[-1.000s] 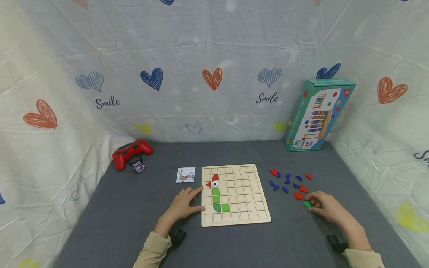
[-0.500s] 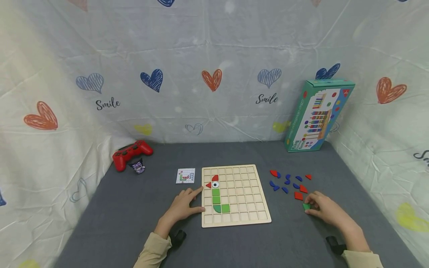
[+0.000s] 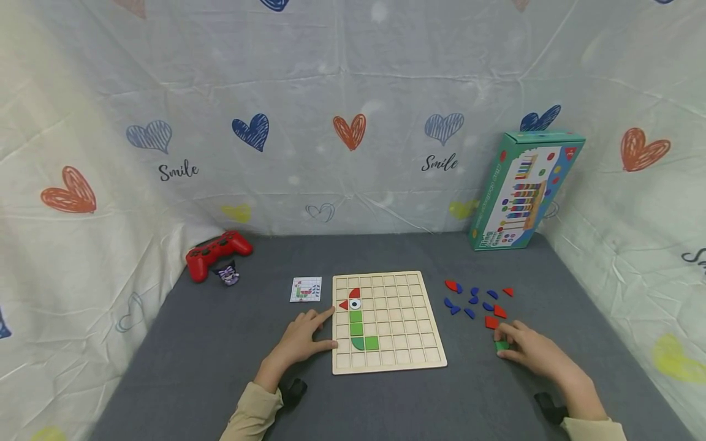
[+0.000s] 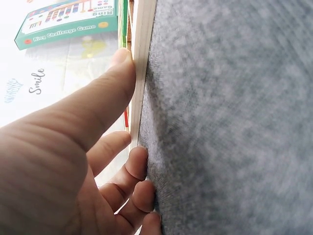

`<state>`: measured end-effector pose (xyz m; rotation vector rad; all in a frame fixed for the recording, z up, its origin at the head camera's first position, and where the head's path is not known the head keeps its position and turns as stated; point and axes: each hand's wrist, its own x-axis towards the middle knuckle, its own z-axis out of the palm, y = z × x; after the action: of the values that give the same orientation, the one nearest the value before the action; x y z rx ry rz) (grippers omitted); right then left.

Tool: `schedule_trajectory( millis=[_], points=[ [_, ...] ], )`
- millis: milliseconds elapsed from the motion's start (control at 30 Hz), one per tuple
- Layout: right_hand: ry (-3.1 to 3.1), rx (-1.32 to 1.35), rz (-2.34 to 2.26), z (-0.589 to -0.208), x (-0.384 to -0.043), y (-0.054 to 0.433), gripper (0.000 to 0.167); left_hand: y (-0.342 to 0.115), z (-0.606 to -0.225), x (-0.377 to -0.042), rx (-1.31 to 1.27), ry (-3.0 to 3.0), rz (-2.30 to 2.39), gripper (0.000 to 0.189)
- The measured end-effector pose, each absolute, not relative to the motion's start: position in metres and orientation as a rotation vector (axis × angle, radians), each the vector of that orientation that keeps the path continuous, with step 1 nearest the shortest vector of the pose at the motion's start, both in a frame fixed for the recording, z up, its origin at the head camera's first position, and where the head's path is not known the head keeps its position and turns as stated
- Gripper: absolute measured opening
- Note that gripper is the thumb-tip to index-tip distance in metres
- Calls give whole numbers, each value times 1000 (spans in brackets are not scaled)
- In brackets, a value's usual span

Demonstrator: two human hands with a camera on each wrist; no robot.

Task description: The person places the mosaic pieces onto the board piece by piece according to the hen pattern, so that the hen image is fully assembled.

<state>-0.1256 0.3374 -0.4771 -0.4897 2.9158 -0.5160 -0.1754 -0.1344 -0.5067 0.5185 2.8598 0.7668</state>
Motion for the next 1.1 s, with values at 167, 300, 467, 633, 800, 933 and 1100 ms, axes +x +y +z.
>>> schedule_trajectory(
  millis=[167,300,467,633,800,933,1100],
  points=[
    [2927,-504,-540,-478,-125,336,18,-135,-507,-176,519,2859,766,78],
    [2933,-536,-580,-477,-126,333,18,-135,-507,-176,520,2860,762,77],
    [2961,-561,-584,-476,-129,326,19,-135,-506,-176,517,2858,764,77],
    [2959,-621,-587,-475,-133,315,19,-134,-506,-176,515,2857,765,78],
    [2936,-625,-592,-473,-138,302,18,-134,-506,-176,518,2859,764,78],
    [2919,-646,-599,-471,-142,291,18,-134,-506,-176,525,2854,773,78],
    [2915,-692,-585,-471,-147,279,19,-135,-507,-175,525,2857,774,78]
  ],
)
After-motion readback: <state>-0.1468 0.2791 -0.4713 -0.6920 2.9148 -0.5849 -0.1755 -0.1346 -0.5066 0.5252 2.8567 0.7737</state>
